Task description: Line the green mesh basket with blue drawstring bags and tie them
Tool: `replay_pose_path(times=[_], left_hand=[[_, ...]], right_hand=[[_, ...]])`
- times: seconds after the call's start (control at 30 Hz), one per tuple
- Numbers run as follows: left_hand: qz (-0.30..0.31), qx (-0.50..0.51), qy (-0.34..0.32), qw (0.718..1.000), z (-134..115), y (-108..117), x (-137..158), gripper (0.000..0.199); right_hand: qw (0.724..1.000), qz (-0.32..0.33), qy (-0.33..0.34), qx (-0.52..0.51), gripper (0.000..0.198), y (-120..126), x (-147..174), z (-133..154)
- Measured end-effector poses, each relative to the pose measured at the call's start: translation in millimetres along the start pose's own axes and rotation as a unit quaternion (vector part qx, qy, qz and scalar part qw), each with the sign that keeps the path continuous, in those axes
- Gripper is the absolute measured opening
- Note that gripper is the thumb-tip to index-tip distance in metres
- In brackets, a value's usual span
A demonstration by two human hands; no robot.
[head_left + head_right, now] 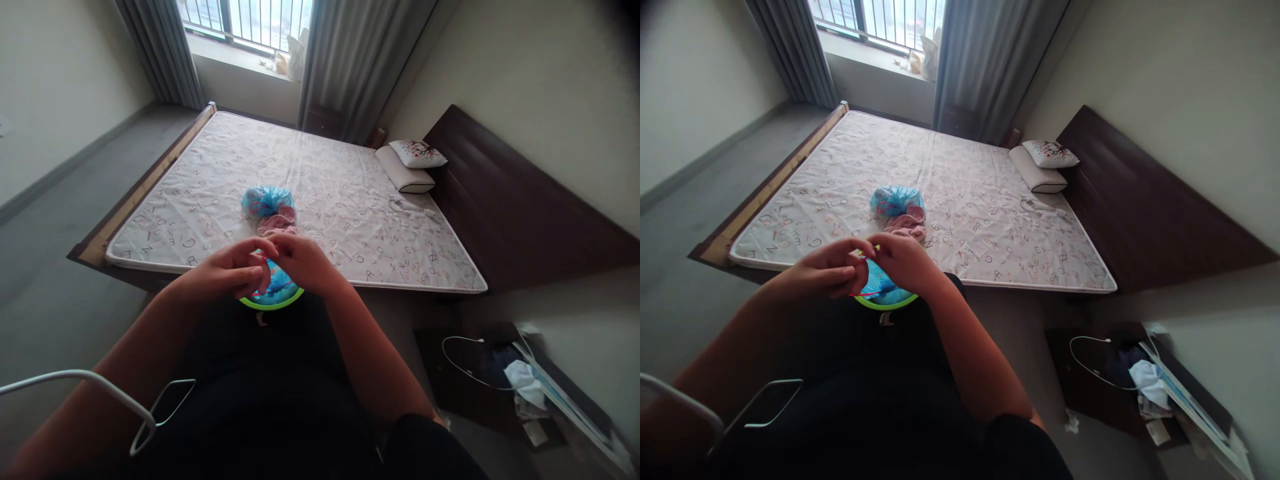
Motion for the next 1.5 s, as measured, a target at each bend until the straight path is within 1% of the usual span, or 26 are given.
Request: replay_pose_path(times=[0.03,0.07,0.1,0.13,0.2,0.23,0.27,0.33,0.43,0.5,0.57,0.6,0.67,0.77,0.8,0.9,1.0,1.07,1.13,1.2,1.23,1.3,1.33,1.37,1.43,1.5], left_hand=[[-0.034,0.012,0.005,0.999,5,8,1,0.038],[-0.071,0.021,0.018,0.997,13,15,2,0.047],[-0.102,0.024,0.04,0.994,24,21,3,0.056],[-0.116,0.021,0.069,0.991,35,24,4,0.063],[-0.1,-0.002,0.123,0.987,57,21,4,0.069],[-0.084,-0.018,0.138,0.987,65,18,3,0.065],[-0.074,-0.035,0.14,0.987,69,16,1,0.056],[-0.083,-0.072,0.115,0.987,69,18,-3,0.038],[-0.148,-0.111,0.044,0.982,53,29,-6,0.043],[-0.2,-0.092,-0.011,0.975,41,35,-4,0.043],[-0.242,-0.033,-0.057,0.968,32,37,0,0.041],[-0.252,0.003,-0.072,0.965,30,35,0,0.04],[-0.254,0.062,-0.085,0.962,29,26,-2,0.039],[-0.251,0.097,-0.094,0.958,26,13,-8,0.038],[-0.254,0.098,-0.098,0.957,25,11,-9,0.038],[-0.265,0.081,-0.109,0.955,23,10,-12,0.039],[-0.276,0.032,-0.1,0.955,25,13,-12,0.041],[-0.258,-0.014,-0.086,0.962,27,10,-14,0.042],[-0.234,-0.044,-0.074,0.968,28,5,-18,0.041],[-0.248,-0.025,-0.063,0.966,30,7,-17,0.039],[-0.27,0.007,-0.057,0.961,32,12,-16,0.039],[-0.317,0.087,-0.053,0.943,36,23,-10,0.037],[-0.329,0.119,-0.054,0.935,38,27,-8,0.036],[-0.327,0.14,-0.055,0.933,38,29,-7,0.036],[-0.281,0.144,-0.039,0.948,40,24,-11,0.038],[-0.199,0.123,0.005,0.972,47,8,-18,0.043]], right_hand=[[0.997,-0.028,0.002,-0.067,0.011,8,0,-4],[0.988,-0.063,-0.006,-0.141,0.014,18,1,-10],[0.971,-0.101,-0.019,-0.215,0.019,28,2,-17],[0.95,-0.135,-0.031,-0.28,0.024,37,4,-24],[0.904,-0.182,-0.05,-0.384,0.036,49,6,-35],[0.885,-0.197,-0.057,-0.418,0.042,53,6,-39],[0.872,-0.207,-0.067,-0.439,0.048,55,7,-41],[0.859,-0.211,-0.095,-0.458,0.057,56,7,-47],[0.848,-0.211,-0.139,-0.466,0.066,53,9,-57],[0.842,-0.212,-0.153,-0.472,0.067,51,11,-63],[0.845,-0.195,-0.159,-0.472,0.066,45,13,-67],[0.851,-0.176,-0.163,-0.468,0.065,39,13,-67],[0.87,-0.114,-0.173,-0.447,0.061,23,13,-66],[0.903,-0.028,-0.182,-0.388,0.049,0,15,-62],[0.914,-0.012,-0.179,-0.364,0.044,-5,15,-60],[0.951,0.004,-0.144,-0.273,0.034,-7,13,-56],[0.981,0.038,-0.104,-0.157,0.034,-15,12,-50],[0.991,0.065,-0.089,-0.077,0.03,-24,12,-47],[0.995,0.065,-0.079,-0.008,0.026,-28,13,-43],[0.993,0.074,-0.086,0.025,0.02,-29,17,-41],[0.991,0.088,-0.095,0.018,0.019,-29,20,-41],[0.986,0.112,-0.119,-0.031,0.027,-25,26,-42],[0.984,0.104,-0.128,-0.067,0.032,-18,29,-43],[0.982,0.079,-0.133,-0.105,0.037,-8,29,-44],[0.976,0.012,-0.124,-0.178,0.045,12,28,-46],[0.965,-0.012,-0.098,-0.244,0.051,17,23,-43]])
Point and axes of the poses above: each hand's wrist, its own x-axis away from the middle knuckle, its own y-axis out of the back of the hand, z = x × y, the point moved 10 cm from there along -x, towards the middle knuckle, and after that the axes turned 14 degrees about -x, right-handed, at the moved point
